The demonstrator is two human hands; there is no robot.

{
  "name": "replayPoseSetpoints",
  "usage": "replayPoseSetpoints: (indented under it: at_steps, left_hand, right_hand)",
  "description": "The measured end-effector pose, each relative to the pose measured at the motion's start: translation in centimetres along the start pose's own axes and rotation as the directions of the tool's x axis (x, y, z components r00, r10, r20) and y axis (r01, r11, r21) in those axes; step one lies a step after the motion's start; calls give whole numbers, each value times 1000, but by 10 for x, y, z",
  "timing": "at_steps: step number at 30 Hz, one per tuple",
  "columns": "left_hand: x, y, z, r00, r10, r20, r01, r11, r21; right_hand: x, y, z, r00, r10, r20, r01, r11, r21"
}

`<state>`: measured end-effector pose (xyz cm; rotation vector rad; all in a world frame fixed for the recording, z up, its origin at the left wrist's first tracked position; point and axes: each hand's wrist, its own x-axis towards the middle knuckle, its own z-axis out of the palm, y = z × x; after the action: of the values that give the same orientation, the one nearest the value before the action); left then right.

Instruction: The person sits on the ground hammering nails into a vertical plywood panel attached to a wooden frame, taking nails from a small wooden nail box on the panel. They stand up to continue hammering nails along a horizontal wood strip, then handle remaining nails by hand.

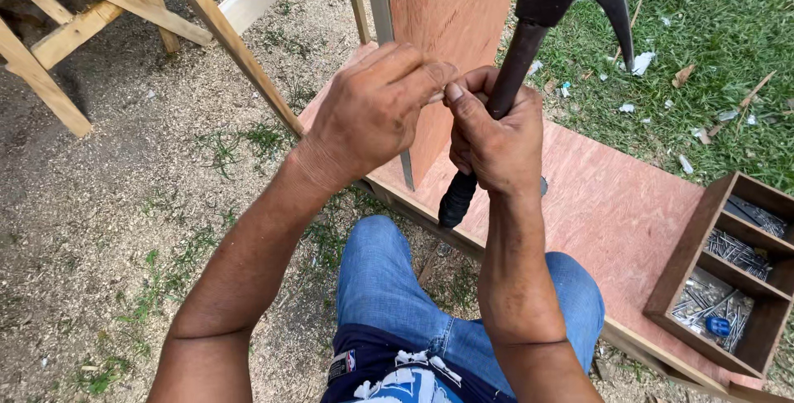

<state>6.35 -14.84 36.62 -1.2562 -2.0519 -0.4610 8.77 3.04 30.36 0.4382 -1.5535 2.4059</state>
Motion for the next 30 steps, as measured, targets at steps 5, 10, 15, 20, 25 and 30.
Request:
replayPoseSetpoints:
  at_steps: [5, 10, 15, 20, 25, 30]
  left_hand:
    - [1, -17, -3, 1000, 21, -8, -21, 1000, 0]
    - [3, -65, -15, 963, 7, -268, 34, 988, 149]
    - [0, -89, 21, 965, 136, -225, -33, 911, 410]
    - [0, -87, 36, 960, 95, -263, 23, 911, 412]
    - [-3, -81, 28, 960, 57, -274, 48, 932, 360]
    - [-5, -80, 27, 956, 48, -290, 64, 928, 366]
  right_hand:
    - [-6, -5, 9, 998, 25, -64, -31, 996, -82]
    - [-22, -4, 11, 975, -40, -219, 1, 985, -172]
    - [-28, 4, 9, 985, -13, -174, -3, 996, -86]
    - [-23, 20, 11, 990, 70, -119, -75, 996, -39]
    - [-27, 25, 10, 990, 94, -101, -97, 995, -25]
    - [-28, 34, 19, 983, 30, -181, -27, 999, 24]
